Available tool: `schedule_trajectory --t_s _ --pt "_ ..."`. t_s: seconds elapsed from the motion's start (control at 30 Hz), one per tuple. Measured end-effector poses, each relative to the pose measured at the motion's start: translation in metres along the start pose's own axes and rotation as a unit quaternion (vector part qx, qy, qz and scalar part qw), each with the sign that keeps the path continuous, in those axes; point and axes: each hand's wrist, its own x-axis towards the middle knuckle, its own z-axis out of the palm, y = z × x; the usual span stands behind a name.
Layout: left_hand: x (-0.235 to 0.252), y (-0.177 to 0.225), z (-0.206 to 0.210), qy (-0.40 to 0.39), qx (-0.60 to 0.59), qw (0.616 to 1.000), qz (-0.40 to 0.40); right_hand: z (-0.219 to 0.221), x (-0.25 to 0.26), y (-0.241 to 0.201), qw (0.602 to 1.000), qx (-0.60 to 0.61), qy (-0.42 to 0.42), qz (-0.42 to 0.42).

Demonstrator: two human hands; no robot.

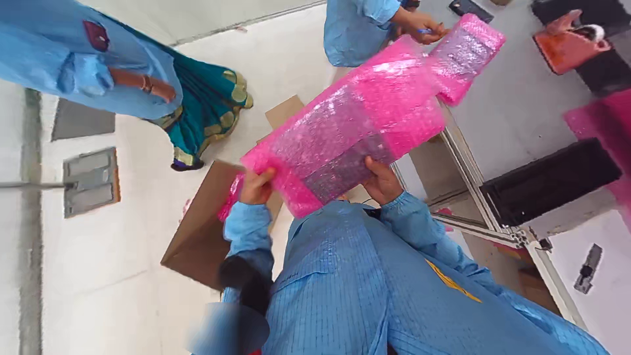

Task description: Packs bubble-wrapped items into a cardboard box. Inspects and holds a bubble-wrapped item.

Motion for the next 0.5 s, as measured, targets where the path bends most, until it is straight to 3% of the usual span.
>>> schedule_trajectory --t_s 0.07,0.2,0.33,0.43,0.5 --pt "0.028 0.022 -0.030 -0.065 0.115 0.991 0.003 0.008 0.009 -0.003 0.998 -0.047 0.016 -0.032" --pt "0.069 0.065 -0.043 -0.041 0.318 0.947 0.008 0.026 0.030 -0.002 0.992 -0.110 0.048 -0.040" --pt "0.115 0.062 -0.021 -0.103 0.376 0.921 -0.002 0.041 0.050 0.007 0.993 -0.108 0.049 0.002" --pt "0.137 0.042 0.011 -0.161 0.379 0.909 -0.060 0.051 0.056 0.008 0.992 -0.114 0.038 0.022" --pt "0.136 0.029 0.033 -0.131 0.376 0.910 -0.112 0.051 0.060 0.006 0.992 -0.121 0.024 0.018"
